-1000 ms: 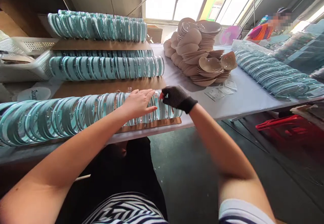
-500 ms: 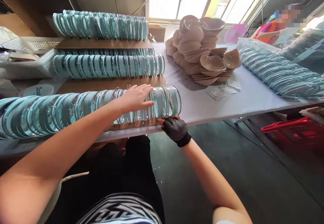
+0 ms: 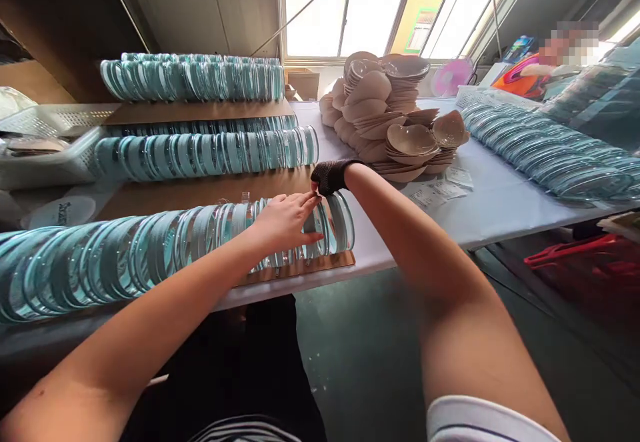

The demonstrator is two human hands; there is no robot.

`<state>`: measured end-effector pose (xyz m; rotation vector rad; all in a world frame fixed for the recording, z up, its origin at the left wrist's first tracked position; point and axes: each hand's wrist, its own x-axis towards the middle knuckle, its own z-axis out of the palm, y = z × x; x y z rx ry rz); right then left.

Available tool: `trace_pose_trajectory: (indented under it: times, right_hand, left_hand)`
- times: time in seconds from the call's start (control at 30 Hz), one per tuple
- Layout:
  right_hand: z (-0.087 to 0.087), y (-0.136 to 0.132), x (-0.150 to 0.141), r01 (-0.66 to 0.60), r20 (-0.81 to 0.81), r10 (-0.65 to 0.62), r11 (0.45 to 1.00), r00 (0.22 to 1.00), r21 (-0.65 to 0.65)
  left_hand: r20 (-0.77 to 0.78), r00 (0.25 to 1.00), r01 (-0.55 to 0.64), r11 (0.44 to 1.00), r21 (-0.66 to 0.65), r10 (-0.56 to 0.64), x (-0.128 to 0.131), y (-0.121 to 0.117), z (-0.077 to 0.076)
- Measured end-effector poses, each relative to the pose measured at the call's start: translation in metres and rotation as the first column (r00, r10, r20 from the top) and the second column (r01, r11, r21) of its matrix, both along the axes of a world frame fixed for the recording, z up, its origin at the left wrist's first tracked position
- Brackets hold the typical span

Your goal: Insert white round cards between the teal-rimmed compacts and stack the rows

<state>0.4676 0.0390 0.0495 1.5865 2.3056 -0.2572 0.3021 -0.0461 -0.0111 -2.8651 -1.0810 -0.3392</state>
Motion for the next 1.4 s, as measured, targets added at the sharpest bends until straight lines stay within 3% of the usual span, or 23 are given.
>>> trace_pose_trajectory:
  times: [0.1,0.2,0.33,0.43,0.5,0.57,0.63,0.67,0.73,0.8,0.87,1.0,1.13,1.27,1.4]
  right_hand:
    - [0.004,-0.032,0.021,-0.108,-0.045,0.12,0.971,0.992,0.213]
    - [-0.015,-0.085,0.045,-0.043,-0.213,0.136,0.919,0.968,0.393]
    - [-0.087,-0.156,0.046,0.056,-0.279,0.05,0.932,0.959,0.359]
    - [-0.146,-0.188,0.036,0.157,-0.241,-0.066,0.912,0.968,0.38]
    - [-0.172,-0.199,0.035,0.21,-0.294,-0.09,0.889,0.952,0.407]
    - [-0.184,-0.206,0.038,0.29,-0.429,-0.09,0.856,0.899,0.428]
    - [-0.184,-0.208,0.044,0.475,-0.642,-0.126,0.78,0.756,0.407]
    - [-0.181,-0.207,0.046,0.591,-0.76,-0.16,0.735,0.63,0.334]
    - [-0.171,-0.202,0.046,0.752,-0.917,-0.271,0.658,0.293,0.045]
    - [-0.161,-0.194,0.043,0.732,-0.917,-0.399,0.628,0.012,-0.264]
    - [-0.155,-0.185,0.038,0.662,-0.868,-0.484,0.614,-0.115,-0.43]
    - [-0.157,-0.177,0.03,0.581,-0.846,-0.487,0.633,-0.217,-0.513]
    - [-0.165,-0.18,0.025,0.613,-0.869,-0.41,0.621,-0.276,-0.488]
    - [-0.162,-0.178,0.021,0.679,-0.88,-0.464,0.613,-0.105,-0.404]
    - [-0.149,-0.17,0.022,0.682,-0.827,-0.561,0.622,0.044,-0.385]
  left_hand:
    - [-0.003,1.0,-0.004,1.0,-0.028,0.004,0.001,0.001,0.003]
    - [0.008,1.0,-0.004,0.999,-0.048,0.004,0.002,0.0,0.003]
    - [0.004,1.0,-0.002,0.997,-0.075,0.002,0.002,0.0,0.002]
    - [-0.004,1.0,-0.018,0.996,-0.085,0.018,0.002,0.001,0.002]
    - [-0.01,1.0,-0.025,0.996,-0.089,0.024,0.002,0.002,0.003]
    - [-0.015,1.0,-0.024,0.995,-0.095,0.023,0.002,0.002,0.004]
    - [-0.016,1.0,-0.025,0.995,-0.096,0.023,0.001,0.002,0.005]
    - [-0.017,1.0,-0.026,0.995,-0.095,0.024,0.001,0.003,0.005]
    - [-0.019,1.0,-0.024,0.995,-0.092,0.022,0.001,0.003,0.005]
    - [-0.018,1.0,-0.018,0.996,-0.09,0.017,0.001,0.003,0.005]
    - [-0.016,1.0,-0.016,0.996,-0.092,0.014,0.001,0.004,0.005]
    - [-0.026,1.0,-0.015,0.995,-0.1,0.013,0.001,0.004,0.005]
    - [-0.018,1.0,-0.02,0.996,-0.089,0.019,0.0,0.002,0.006]
    - [-0.013,1.0,-0.008,0.995,-0.095,0.007,-0.001,0.004,0.003]
    - [-0.008,1.0,-0.008,0.993,-0.118,0.007,0.005,0.004,0.004]
